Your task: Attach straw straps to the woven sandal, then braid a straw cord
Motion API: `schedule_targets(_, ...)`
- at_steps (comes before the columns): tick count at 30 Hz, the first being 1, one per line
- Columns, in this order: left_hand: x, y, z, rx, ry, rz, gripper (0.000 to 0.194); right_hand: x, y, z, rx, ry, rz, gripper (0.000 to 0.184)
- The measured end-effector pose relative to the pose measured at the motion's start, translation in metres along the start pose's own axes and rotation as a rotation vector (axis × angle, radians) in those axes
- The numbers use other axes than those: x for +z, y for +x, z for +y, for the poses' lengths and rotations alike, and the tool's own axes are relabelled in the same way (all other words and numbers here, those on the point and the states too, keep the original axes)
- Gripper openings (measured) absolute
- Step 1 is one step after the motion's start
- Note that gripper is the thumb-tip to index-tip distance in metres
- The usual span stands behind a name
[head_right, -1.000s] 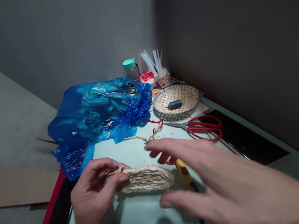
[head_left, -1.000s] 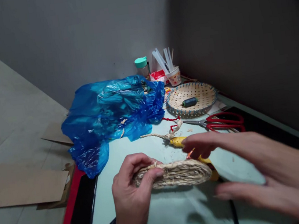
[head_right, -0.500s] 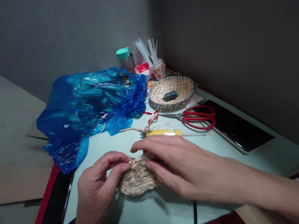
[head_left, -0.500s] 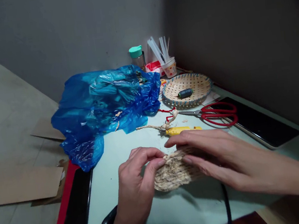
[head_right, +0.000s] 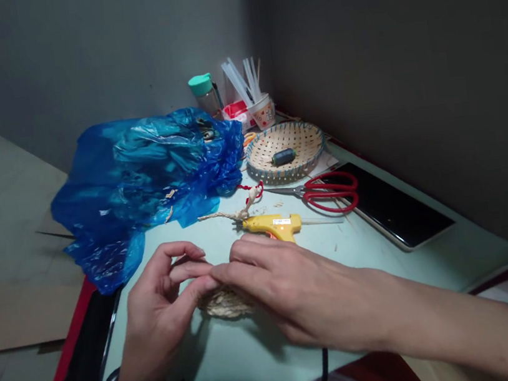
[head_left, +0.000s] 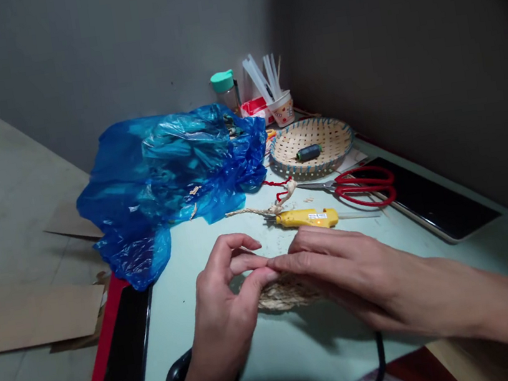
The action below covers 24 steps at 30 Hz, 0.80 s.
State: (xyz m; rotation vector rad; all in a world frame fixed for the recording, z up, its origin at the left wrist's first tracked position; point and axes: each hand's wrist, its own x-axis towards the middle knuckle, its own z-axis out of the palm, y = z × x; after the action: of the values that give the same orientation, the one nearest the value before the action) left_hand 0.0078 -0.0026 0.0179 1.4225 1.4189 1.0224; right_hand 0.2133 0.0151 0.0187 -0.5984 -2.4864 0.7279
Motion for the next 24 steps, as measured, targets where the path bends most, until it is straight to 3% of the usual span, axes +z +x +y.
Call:
schedule_targets(6, 0.001, 0.003, -0.004, 0.008, -0.019, -0.04, 0.024, 0.003, -0.003, 0.002, -0.019, 0.022, 0.058, 0.027)
schedule_targets(13, 0.003, 0.01, -0.002, 0.046, 0.009, -0.097, 0.046, 0.011, -0.003, 0.01, -0.015, 0.101, 0.201, 0.025)
schedule_targets(16, -0.007, 0.011, 0.0, 0.043, -0.015, 0.032, 0.043, 0.011, -0.002, 0.012, 0.049, 0.104, 0.261, 0.026)
schedule_targets(21, -0.028, 0.014, -0.009, 0.09, -0.082, 0.453, 0.032, 0.001, -0.005, 0.013, 0.281, 0.208, 0.386, 0.022)
schedule_targets(24, -0.032, 0.016, -0.019, 0.15, -0.022, 0.485, 0.019, -0.003, -0.009, 0.015, 0.38, 0.312, 0.448, 0.021)
